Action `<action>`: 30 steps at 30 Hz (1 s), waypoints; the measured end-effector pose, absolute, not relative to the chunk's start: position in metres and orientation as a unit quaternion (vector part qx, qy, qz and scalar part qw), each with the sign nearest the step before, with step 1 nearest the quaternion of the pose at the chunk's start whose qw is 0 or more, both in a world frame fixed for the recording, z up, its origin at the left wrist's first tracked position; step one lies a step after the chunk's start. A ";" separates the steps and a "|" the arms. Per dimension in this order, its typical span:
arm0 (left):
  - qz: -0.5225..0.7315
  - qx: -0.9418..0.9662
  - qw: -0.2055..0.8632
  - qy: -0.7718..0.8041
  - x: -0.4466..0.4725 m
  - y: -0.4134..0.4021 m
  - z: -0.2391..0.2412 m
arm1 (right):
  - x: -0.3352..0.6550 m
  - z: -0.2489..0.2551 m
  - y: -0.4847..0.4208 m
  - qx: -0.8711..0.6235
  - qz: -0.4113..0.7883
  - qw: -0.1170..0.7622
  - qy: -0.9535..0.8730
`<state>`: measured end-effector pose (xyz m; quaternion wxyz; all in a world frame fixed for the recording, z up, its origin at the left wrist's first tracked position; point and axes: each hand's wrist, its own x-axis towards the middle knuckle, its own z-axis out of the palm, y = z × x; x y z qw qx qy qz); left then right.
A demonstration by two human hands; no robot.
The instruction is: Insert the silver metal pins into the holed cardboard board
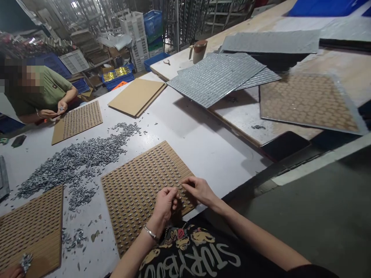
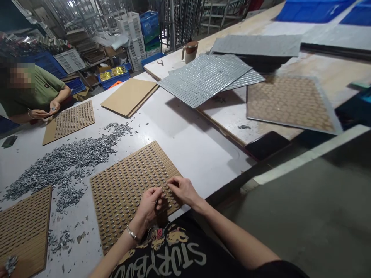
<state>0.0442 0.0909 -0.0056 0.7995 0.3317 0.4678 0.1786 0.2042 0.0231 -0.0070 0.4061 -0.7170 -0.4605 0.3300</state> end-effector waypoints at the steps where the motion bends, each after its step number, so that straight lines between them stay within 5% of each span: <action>1: 0.181 0.326 0.799 0.472 0.043 0.092 -0.005 | 0.209 -0.009 0.024 -0.734 0.325 0.392 -0.449; 11: 0.213 0.248 0.823 0.466 0.038 0.106 0.005 | 0.215 -0.017 0.048 -0.786 0.235 0.224 -0.526; 19: 0.192 0.256 0.832 0.454 0.039 0.105 -0.002 | 0.222 -0.015 0.057 -0.769 0.258 0.181 -0.557; 24: 0.189 0.239 0.836 0.456 0.039 0.105 0.000 | 0.220 -0.015 0.057 -0.781 0.251 0.206 -0.534; 30: 0.189 0.230 0.845 0.445 0.043 0.098 0.004 | 0.199 0.001 0.036 -0.702 0.319 0.388 -0.505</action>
